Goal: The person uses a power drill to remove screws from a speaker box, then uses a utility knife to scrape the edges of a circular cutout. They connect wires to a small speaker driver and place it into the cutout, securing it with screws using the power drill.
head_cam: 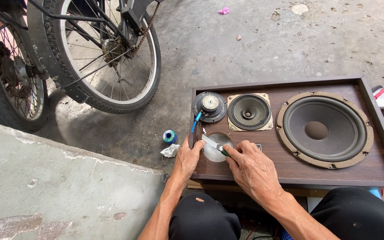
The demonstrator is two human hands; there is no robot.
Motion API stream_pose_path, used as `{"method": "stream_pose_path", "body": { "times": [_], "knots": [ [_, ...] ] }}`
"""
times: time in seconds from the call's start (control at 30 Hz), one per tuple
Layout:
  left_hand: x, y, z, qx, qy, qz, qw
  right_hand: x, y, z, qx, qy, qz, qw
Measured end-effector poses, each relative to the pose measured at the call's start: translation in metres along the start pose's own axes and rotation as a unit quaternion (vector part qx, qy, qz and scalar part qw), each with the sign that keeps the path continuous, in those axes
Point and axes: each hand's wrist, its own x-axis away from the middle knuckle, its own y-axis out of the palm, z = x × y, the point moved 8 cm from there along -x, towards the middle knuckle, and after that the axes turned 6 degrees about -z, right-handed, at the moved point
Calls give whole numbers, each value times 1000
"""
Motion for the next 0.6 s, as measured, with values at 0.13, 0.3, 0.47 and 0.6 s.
{"method": "stream_pose_path", "body": {
  "times": [0.13,0.3,0.47,0.6],
  "knots": [
    [-2,-1,1,-15,16,-4,1000,1,-2,-5,38,-19,39,998],
    [0,-1,-4,2,-6,-16,1000,3,1,-5,52,-20,49,997],
    [-17,-1,-21,-18,43,-22,999,5,-1,-10,87,-45,71,993],
    [-22,-1,-23,-36,46,-18,998,2,2,-9,97,-46,78,991]
  ]
}}
